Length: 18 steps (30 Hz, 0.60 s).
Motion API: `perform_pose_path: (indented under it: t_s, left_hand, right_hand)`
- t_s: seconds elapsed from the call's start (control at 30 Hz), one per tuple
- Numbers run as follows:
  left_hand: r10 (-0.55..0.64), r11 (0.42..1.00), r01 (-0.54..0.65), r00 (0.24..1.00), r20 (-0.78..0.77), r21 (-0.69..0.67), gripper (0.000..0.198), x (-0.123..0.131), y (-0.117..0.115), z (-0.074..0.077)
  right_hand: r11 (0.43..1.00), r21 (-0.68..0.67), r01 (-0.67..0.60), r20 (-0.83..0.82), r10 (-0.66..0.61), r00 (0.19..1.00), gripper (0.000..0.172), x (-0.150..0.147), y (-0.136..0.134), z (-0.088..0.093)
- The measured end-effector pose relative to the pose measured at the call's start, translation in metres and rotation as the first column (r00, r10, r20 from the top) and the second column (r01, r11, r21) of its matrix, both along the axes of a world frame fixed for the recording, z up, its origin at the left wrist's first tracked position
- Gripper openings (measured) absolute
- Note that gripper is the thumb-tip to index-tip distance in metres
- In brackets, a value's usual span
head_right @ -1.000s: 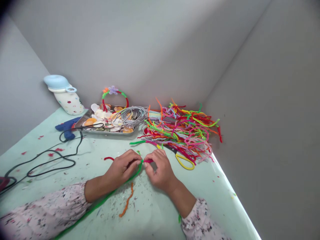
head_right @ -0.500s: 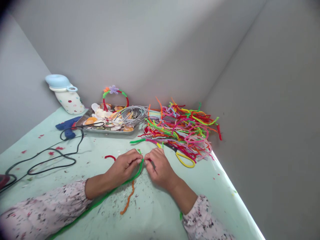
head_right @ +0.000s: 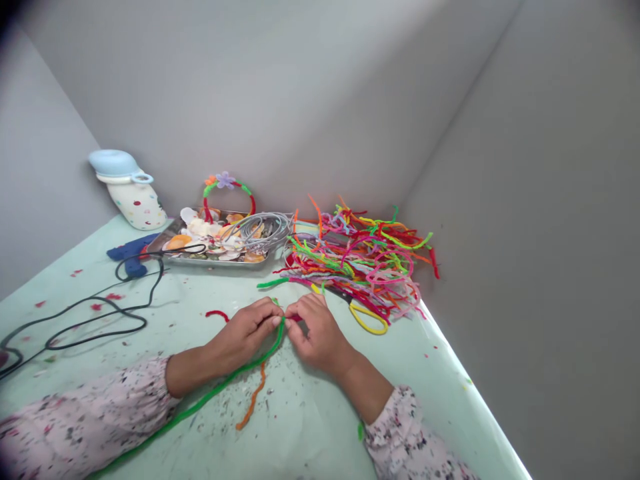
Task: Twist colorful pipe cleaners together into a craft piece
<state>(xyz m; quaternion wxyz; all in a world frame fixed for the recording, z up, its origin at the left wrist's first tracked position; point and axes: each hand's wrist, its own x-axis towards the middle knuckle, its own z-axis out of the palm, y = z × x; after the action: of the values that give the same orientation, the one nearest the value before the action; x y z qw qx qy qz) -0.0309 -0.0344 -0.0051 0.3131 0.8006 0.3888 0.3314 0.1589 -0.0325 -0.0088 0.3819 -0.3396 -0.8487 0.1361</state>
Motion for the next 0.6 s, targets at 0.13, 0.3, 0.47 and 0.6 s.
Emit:
perform_pose_path:
  t_s: [0.13, 0.3, 0.47, 0.6]
  left_hand:
    - [0.006, 1.0, -0.007, 1.0, -0.019, -0.007, 0.024, -0.0003, 0.0008, 0.0001]
    - [-0.015, 1.0, 0.015, 0.999, -0.03, -0.008, 0.026, -0.0014, 0.0042, -0.0005]
    - [-0.053, 0.998, 0.053, 0.999, 0.006, -0.045, 0.028, -0.0023, 0.0075, -0.0016]
    - [-0.067, 0.996, 0.069, 0.997, 0.034, -0.056, 0.028, -0.003, 0.0083, -0.0021]
  right_hand:
    - [1.0, -0.009, -0.021, 0.012, 0.021, 1.0, 0.005, -0.0005, 0.0014, -0.0003]
    - [0.999, -0.027, -0.028, 0.025, 0.029, 0.999, 0.006, -0.0007, 0.0022, -0.0004]
    - [0.999, -0.028, -0.034, 0.022, 0.034, 0.999, 0.007, -0.0002, 0.0014, 0.0]
    - [0.999, -0.026, -0.035, 0.01, 0.035, 0.999, 0.007, -0.0006, 0.0013, -0.0005]
